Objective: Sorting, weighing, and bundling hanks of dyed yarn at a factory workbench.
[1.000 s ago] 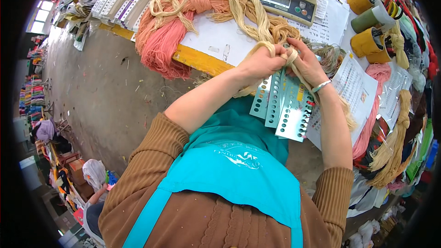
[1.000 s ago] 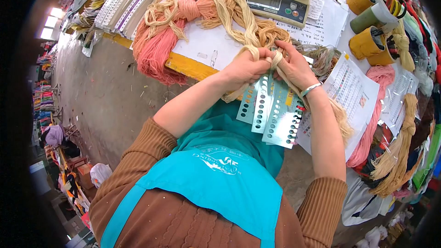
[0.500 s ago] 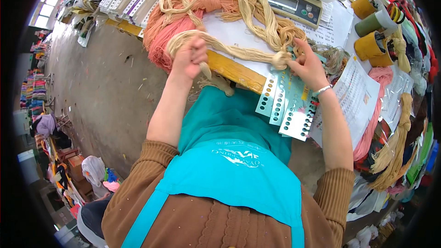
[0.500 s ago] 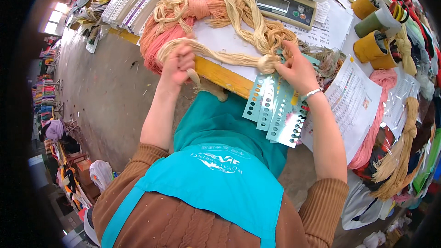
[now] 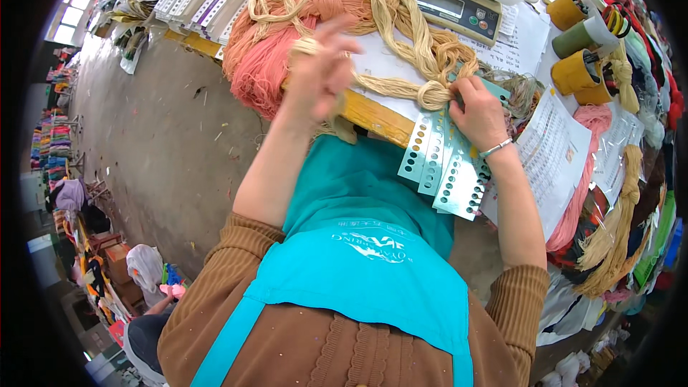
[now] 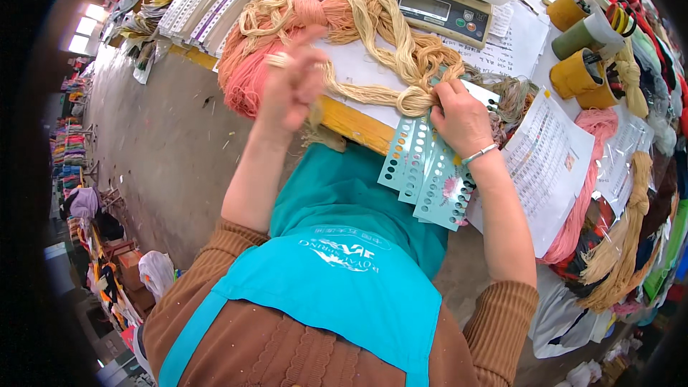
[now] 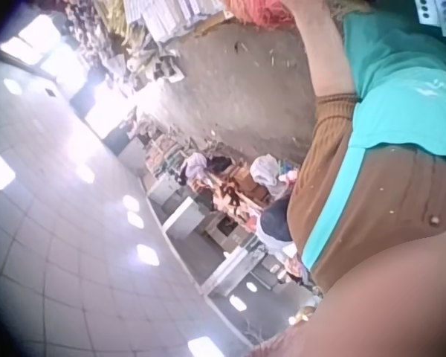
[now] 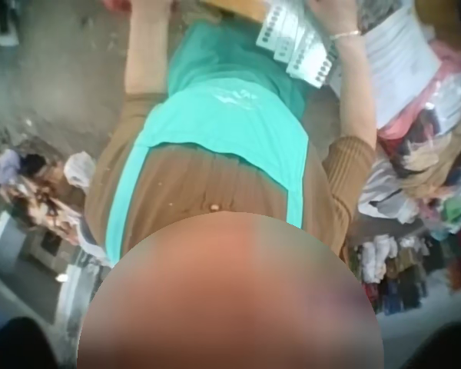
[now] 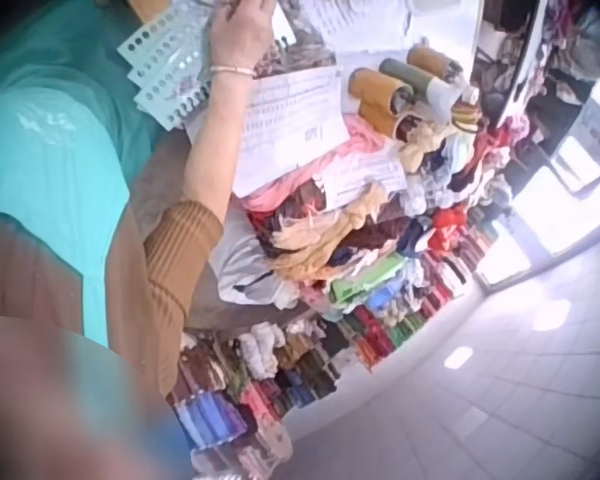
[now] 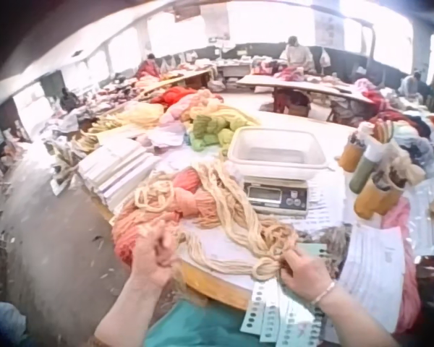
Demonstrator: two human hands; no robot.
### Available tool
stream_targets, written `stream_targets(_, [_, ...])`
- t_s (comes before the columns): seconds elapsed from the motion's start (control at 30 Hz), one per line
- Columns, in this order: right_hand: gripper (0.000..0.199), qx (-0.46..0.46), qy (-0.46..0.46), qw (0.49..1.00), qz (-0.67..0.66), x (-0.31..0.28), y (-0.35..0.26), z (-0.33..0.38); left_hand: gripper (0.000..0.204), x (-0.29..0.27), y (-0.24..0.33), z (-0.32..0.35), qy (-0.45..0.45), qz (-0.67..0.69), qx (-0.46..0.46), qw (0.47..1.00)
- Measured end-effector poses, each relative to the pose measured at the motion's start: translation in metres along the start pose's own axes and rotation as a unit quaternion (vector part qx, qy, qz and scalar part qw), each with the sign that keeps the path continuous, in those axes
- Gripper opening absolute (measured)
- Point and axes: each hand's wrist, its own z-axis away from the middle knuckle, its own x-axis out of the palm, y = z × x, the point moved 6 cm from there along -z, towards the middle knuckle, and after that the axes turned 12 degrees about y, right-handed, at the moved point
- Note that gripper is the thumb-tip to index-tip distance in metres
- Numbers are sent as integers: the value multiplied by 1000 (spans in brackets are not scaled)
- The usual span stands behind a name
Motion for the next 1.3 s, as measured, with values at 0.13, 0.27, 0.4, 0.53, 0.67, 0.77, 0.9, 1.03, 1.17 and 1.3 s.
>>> stream_targets(0.13, [15,-26,-19,999,28,9,1,-4,31,18,-66,-4,-104,-521,223,818])
stream_targets(0.27, [16,-41,-5,999,27,14,1,-6,23,34,-88,-4,-116,-692,243,669])
stream_targets(0.4, [7,154,-17,954,-258,10,44,3,19,55,-92,0,-149,-641,231,717])
stream_targets(0.53, [10,299,-55,818,-489,9,51,4,20,68,-100,-2,-165,-606,124,768])
stream_targets(0.67, [8,282,-43,803,-524,16,70,12,19,78,-106,-11,-178,-646,114,734])
stream_targets(0.77, [7,237,-3,819,-523,14,73,11,19,84,-107,-11,-209,-659,110,714])
stream_targets(0.9, [8,342,40,796,-499,5,50,3,19,79,-109,-7,-176,-588,169,771])
stream_targets(1.03, [11,353,31,805,-475,6,47,2,19,86,-119,-6,-191,-626,156,740])
stream_targets(1.17, [14,356,73,776,-515,13,65,10,25,97,-123,-6,-212,-684,182,674])
stream_targets(1.3, [20,329,65,827,-451,10,57,7,27,96,-122,-8,-220,-699,147,664])
